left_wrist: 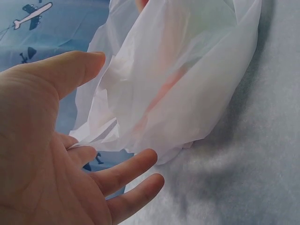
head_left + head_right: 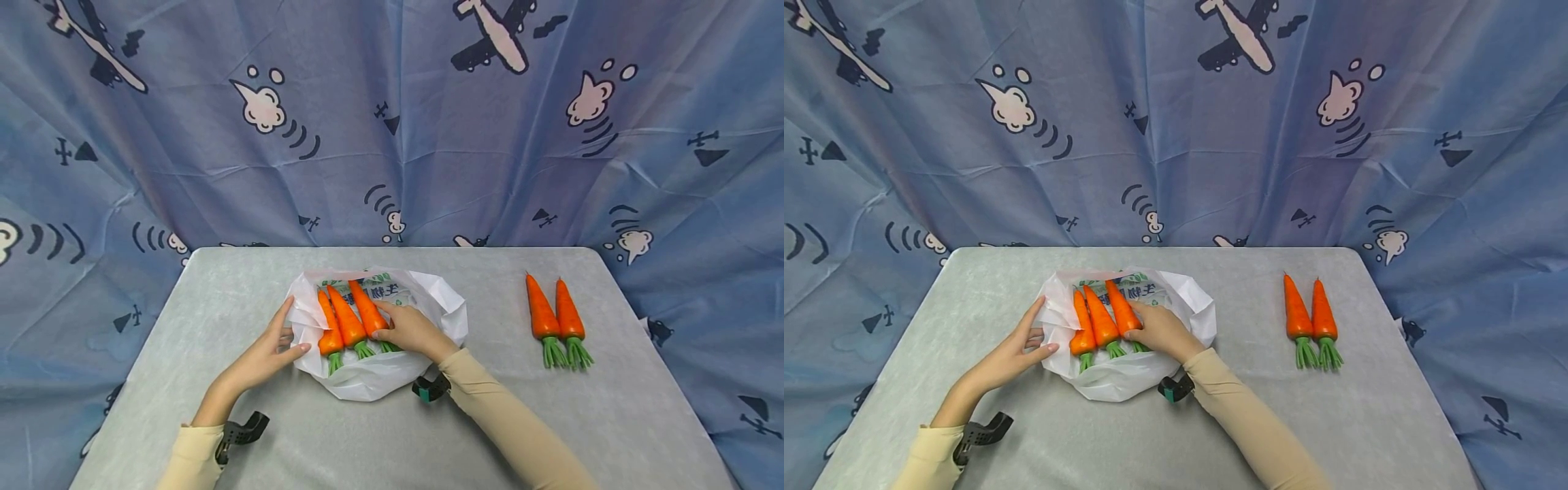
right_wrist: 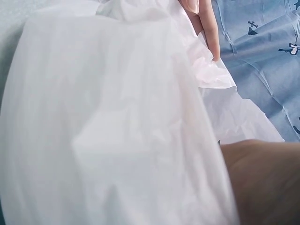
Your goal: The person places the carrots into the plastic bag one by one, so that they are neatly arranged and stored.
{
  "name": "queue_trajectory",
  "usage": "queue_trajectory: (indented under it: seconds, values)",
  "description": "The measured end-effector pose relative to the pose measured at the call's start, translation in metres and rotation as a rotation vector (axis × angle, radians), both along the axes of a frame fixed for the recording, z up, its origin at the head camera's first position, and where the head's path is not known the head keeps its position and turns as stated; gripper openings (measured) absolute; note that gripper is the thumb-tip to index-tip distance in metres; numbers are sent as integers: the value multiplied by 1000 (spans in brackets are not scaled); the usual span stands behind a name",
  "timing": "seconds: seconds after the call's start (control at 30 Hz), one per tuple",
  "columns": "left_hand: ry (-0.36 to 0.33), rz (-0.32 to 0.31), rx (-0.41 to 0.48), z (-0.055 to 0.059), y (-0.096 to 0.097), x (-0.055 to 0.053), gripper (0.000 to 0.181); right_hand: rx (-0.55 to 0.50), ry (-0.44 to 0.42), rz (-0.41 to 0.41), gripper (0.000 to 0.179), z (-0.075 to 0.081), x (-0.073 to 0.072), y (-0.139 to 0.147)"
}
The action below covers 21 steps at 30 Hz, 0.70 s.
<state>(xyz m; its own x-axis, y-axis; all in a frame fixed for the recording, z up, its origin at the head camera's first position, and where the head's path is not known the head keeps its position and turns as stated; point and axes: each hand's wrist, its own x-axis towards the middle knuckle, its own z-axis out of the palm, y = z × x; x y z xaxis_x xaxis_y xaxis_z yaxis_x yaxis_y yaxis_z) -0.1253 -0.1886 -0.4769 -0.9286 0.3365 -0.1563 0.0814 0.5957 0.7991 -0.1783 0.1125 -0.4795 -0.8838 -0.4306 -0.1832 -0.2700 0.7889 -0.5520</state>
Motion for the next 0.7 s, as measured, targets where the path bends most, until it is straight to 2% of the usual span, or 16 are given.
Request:
queue_trajectory:
  seconds: [0.27,0.7]
  values:
    - [10,-6,4,1,0,0,97,15,-6,-25,70,4,1,2]
    - [21,-15,3,-2,-1,-1,96,-6,3,-67,70,19,5,16]
